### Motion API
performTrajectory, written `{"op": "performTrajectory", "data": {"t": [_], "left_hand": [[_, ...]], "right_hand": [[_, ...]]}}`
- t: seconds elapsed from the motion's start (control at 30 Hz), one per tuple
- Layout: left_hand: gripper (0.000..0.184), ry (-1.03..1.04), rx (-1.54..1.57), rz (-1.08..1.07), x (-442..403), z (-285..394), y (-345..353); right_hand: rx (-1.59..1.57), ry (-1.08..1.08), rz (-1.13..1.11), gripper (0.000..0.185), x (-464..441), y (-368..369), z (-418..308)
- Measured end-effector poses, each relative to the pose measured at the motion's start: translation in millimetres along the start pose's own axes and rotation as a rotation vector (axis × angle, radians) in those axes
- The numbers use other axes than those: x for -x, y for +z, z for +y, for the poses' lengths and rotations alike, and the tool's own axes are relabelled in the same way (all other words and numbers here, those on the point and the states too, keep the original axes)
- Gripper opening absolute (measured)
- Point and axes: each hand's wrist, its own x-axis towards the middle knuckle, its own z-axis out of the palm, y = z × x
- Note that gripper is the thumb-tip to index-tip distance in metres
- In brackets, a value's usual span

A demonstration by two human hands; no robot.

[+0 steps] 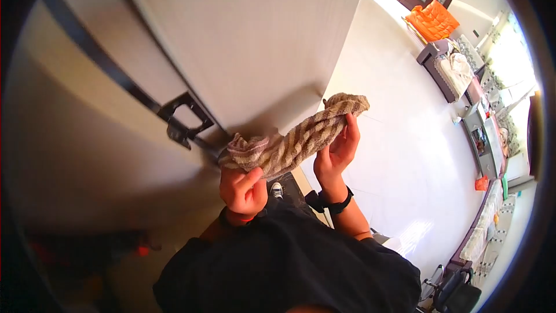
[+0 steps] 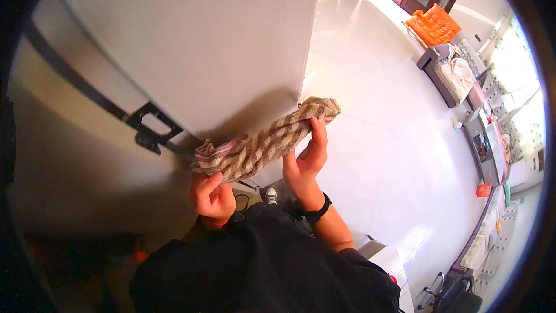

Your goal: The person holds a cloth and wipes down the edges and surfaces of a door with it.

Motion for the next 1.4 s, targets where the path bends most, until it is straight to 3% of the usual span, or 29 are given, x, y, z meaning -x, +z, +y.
{"op": "performTrajectory", "data": {"t": [0.13,0.2,0.33,0.43,0.5,0.6,0.63,0.7,0.8,1.03,1.13,1.27,1.4], "left_hand": [[0.038,0.036,-0.116,-0.044,25,6,13],[0.043,-0.071,-0.191,-0.038,34,18,38],[0.049,-0.034,-0.202,-0.003,42,35,45],[0.036,-0.014,-0.368,-0.164,42,48,53],[0.026,-0.026,-0.528,-0.204,46,52,64],[0.035,-0.089,-0.636,-0.237,23,59,78],[0.045,-0.047,-0.666,-0.209,28,52,87],[0.048,-0.04,-0.745,-0.207,61,34,115],[0.048,-0.129,-0.791,-0.284,94,33,124],[0.053,-0.375,-0.76,-0.168,104,62,132],[0.053,-0.316,-0.81,-0.178,62,73,117],[0.054,-0.173,-0.93,-0.139,29,67,116],[0.051,-0.175,-1.006,-0.08,52,62,130]], "right_hand": [[0.121,-0.205,-0.053,0.067,-6,-3,12],[0.16,-0.143,-0.113,0.072,-18,-13,11],[0.337,-0.197,-0.237,0.081,-26,-16,6],[0.408,-0.292,-0.315,0.086,-40,-29,2],[0.372,-0.358,-0.338,0.082,-55,-34,0],[0.293,-0.433,-0.375,0.077,-57,-41,10],[0.264,-0.463,-0.392,0.074,-51,-45,26],[0.22,-0.515,-0.45,0.069,-34,-53,61],[0.188,-0.558,-0.622,0.092,-14,-62,78],[0.021,-0.547,-0.641,0.084,2,-59,92],[-0.043,-0.591,-0.652,0.085,-25,-49,72],[-0.335,-0.24,-0.694,0.098,-60,-35,38],[-0.449,-0.131,-0.707,0.089,-31,-35,60]]}}
